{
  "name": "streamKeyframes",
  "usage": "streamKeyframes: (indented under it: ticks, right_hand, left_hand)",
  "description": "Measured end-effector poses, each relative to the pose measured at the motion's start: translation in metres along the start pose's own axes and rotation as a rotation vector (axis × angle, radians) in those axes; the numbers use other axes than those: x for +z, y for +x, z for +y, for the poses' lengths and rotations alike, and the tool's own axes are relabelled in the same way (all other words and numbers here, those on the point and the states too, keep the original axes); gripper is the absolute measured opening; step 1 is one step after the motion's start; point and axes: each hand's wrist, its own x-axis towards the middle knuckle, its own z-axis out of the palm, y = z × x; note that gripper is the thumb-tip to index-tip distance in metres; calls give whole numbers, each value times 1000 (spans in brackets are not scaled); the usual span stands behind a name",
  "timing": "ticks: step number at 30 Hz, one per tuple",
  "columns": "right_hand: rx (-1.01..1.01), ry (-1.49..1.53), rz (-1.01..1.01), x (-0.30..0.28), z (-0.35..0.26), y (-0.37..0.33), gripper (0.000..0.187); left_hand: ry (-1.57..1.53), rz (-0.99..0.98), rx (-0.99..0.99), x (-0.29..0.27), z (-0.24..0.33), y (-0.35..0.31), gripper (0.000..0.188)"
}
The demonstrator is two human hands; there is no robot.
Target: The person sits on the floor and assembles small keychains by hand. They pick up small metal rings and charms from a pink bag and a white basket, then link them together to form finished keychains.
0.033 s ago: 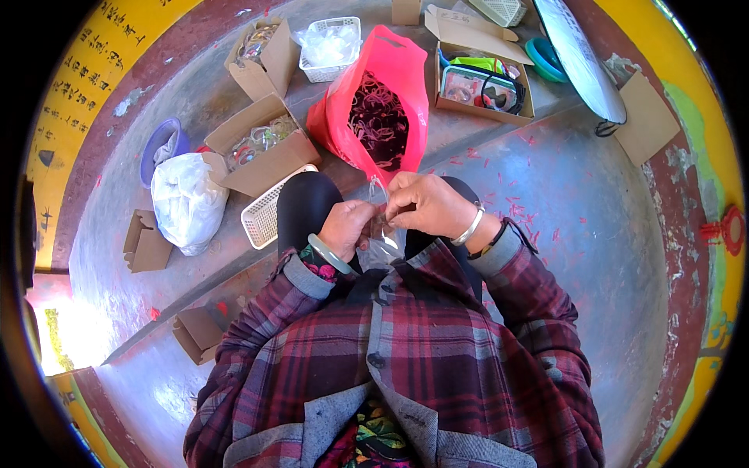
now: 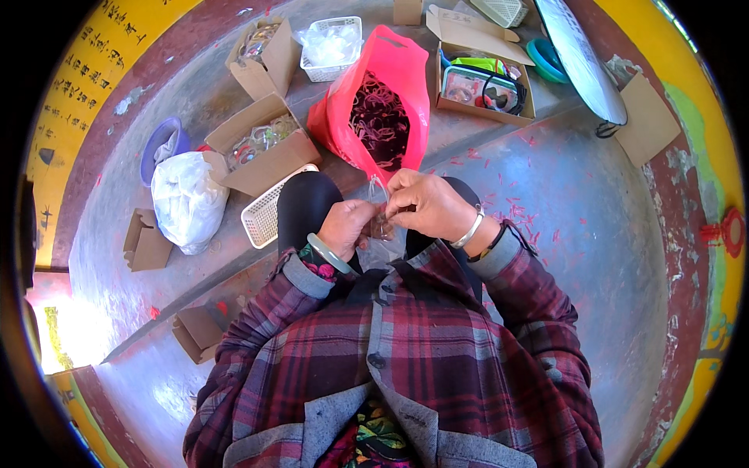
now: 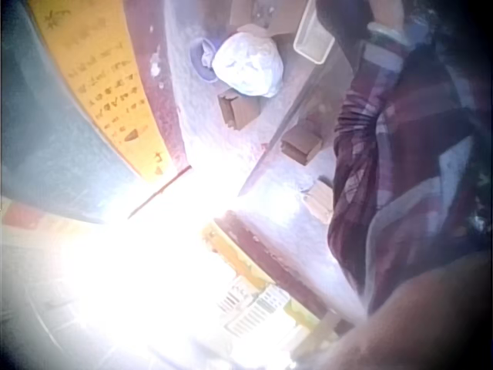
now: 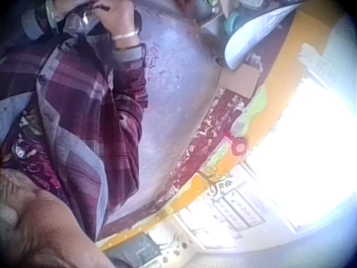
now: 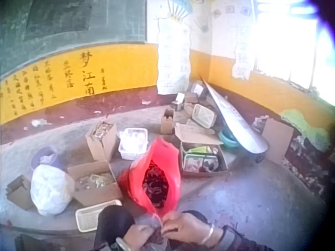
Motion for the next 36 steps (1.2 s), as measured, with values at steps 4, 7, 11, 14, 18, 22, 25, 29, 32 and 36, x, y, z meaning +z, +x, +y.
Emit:
streamKeyframes:
  ticks: [4,7,11,14,18,22,25,29,32,36]
  right_hand:
    - [37,-46,38,4,2,-1,10]
    - [84,-29,28,3,5,-2,11]
    - [116,-24,40,4,2,-2,15]
    - [91,-65,90,3,-11,1,19]
    - [-17,-179,134,6,-16,3,22]
    - [-75,-314,94,4,-19,5,20]
    - [-50,-326,88,5,-14,3,17]
    - [-8,-287,114,6,-4,0,14]
    - [28,-248,125,5,-1,-1,13]
    - [48,-234,112,5,-2,-1,13]
  left_hand:
    - [-83,-12,-14,-5,3,1,19]
    - [-187,-42,-75,-3,10,-4,17]
    - [-285,-92,-118,-8,9,-1,15]
    - [-314,-82,-131,-8,13,-3,14]
    - [-266,0,-82,-3,13,-3,15]
    - [-192,-10,-57,-1,10,-2,19]
    - [-188,-50,-36,0,11,-4,20]
    - [-241,-182,26,-5,13,-7,19]
    - [-309,-264,77,-5,12,-7,20]
    - [-262,-273,64,-9,-1,-1,24]
